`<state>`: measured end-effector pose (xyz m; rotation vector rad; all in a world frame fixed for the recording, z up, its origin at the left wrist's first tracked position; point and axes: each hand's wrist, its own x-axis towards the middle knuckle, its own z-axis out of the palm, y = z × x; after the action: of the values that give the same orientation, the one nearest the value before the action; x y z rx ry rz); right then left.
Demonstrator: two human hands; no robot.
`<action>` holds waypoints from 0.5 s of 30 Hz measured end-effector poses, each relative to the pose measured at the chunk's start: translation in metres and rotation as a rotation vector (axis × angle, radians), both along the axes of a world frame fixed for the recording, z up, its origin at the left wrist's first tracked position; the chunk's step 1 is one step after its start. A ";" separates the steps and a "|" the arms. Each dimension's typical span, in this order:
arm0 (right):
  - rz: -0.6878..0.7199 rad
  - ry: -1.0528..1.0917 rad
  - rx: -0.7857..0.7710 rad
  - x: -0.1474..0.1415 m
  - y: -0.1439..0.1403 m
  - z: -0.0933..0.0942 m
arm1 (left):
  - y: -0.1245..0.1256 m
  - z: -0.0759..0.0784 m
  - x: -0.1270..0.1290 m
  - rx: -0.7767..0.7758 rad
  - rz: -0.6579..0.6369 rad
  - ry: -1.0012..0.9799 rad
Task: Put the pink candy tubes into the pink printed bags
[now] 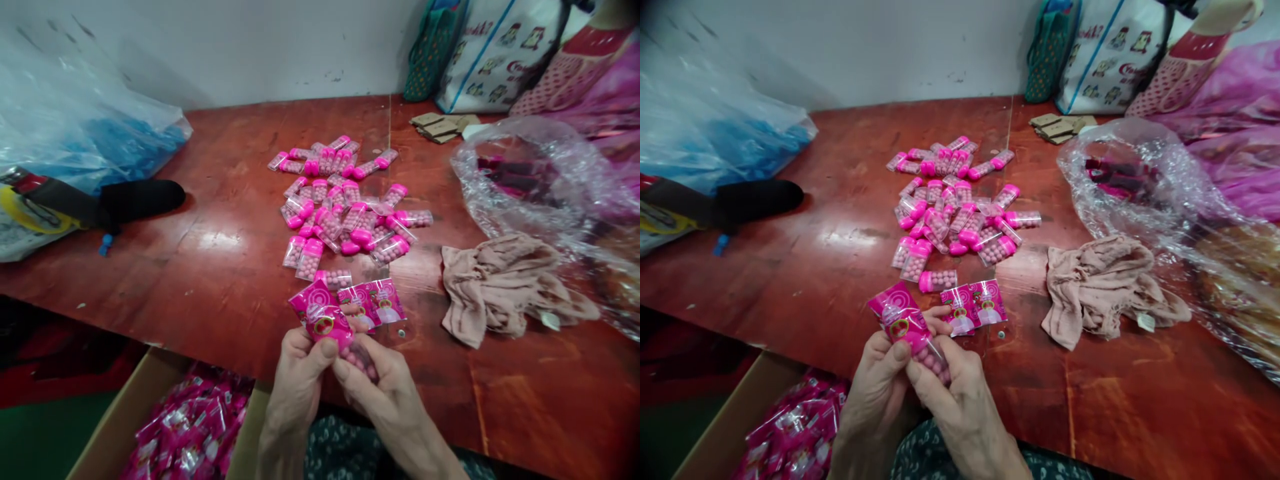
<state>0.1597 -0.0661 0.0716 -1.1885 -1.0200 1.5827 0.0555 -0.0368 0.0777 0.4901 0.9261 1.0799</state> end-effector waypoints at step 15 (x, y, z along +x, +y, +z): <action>-0.169 -0.303 0.091 -0.023 -0.006 -0.010 | 0.002 -0.008 0.014 -0.237 0.204 -0.012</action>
<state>0.1366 -0.0719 0.0620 -1.4405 -1.1369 1.2364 0.0694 -0.0353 0.0697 0.1955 1.0950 1.1369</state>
